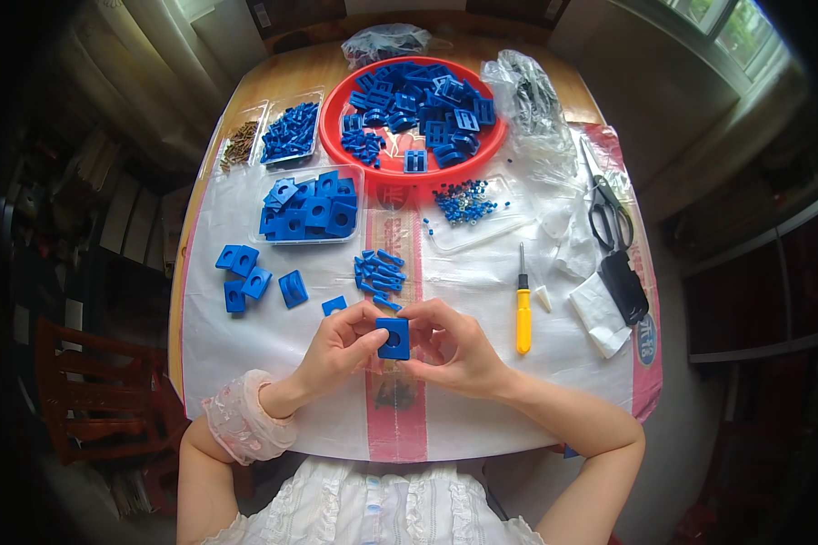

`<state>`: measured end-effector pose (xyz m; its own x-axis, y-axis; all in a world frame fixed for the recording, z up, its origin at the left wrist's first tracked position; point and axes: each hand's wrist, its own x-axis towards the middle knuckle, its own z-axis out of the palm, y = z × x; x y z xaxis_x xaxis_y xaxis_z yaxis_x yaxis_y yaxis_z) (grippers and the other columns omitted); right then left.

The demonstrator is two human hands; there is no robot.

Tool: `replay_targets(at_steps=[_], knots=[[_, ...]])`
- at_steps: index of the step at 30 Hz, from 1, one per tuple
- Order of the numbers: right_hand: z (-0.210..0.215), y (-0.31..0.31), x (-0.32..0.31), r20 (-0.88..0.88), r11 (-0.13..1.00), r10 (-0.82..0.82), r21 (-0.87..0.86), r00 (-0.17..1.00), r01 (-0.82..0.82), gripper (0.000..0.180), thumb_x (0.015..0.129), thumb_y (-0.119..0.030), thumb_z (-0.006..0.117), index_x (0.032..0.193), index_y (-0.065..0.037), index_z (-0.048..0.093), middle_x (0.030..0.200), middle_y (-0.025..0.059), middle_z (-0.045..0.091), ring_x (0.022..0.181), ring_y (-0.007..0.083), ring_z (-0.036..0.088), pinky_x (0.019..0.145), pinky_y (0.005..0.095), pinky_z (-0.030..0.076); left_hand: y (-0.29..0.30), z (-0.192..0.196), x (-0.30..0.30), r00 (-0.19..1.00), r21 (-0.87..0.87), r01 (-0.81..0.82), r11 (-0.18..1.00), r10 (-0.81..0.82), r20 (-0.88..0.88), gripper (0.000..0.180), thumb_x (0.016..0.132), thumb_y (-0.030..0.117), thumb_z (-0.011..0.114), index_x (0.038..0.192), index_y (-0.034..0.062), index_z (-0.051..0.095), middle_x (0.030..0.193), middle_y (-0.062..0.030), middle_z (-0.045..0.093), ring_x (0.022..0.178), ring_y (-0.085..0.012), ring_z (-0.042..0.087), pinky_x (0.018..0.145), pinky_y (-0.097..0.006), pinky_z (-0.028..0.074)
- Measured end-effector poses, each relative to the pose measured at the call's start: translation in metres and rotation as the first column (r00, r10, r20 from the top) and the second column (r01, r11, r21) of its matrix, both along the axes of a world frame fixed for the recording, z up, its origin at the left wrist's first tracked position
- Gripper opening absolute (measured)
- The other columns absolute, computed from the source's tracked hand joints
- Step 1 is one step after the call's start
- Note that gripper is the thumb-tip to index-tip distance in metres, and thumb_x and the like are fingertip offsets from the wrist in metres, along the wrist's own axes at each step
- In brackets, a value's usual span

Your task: Assembling blue plastic components using liquid adhesive and small blue pegs on a table.

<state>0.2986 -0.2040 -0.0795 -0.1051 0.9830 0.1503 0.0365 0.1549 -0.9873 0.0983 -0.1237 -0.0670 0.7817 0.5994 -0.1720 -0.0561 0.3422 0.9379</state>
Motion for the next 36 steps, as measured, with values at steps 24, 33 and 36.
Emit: replay_targets(at_steps=[24,33,36], knots=[[-0.013,0.003,0.003,-0.138,0.997,0.035,-0.059,0.990,-0.043,0.049,0.074,-0.004,0.077,0.118,-0.005,0.054,0.092,0.0024,0.067,0.060,-0.0029,0.046,0.048,0.0155,0.033,-0.002,-0.001,0.004,0.998,0.062,-0.037,0.997,0.040,-0.056,0.020,0.099,0.022,0.055,0.101,0.0030,0.059,0.071,0.0001,0.064,0.055,-0.0036,0.056,0.051,-0.018,0.042],[-0.011,0.003,0.001,-0.129,0.997,0.034,-0.065,0.991,-0.042,0.048,0.075,-0.005,0.078,0.117,-0.005,0.055,0.089,0.0012,0.065,0.060,-0.0026,0.045,0.048,0.0156,0.033,-0.001,0.000,0.001,0.997,-0.006,-0.005,1.000,0.005,-0.083,0.019,0.098,0.020,0.057,0.103,0.0019,0.057,0.075,-0.0016,0.067,0.058,-0.0049,0.059,0.053,-0.019,0.046],[-0.013,0.003,0.002,-0.122,0.998,0.029,-0.060,0.992,-0.037,0.047,0.075,-0.006,0.078,0.116,-0.005,0.055,0.089,0.0010,0.065,0.060,-0.0025,0.045,0.048,0.0156,0.033,-0.001,0.000,0.001,0.996,-0.009,0.001,1.000,-0.002,-0.092,0.020,0.099,0.021,0.056,0.104,0.0017,0.057,0.075,-0.0018,0.067,0.058,-0.0051,0.060,0.053,-0.019,0.046]])
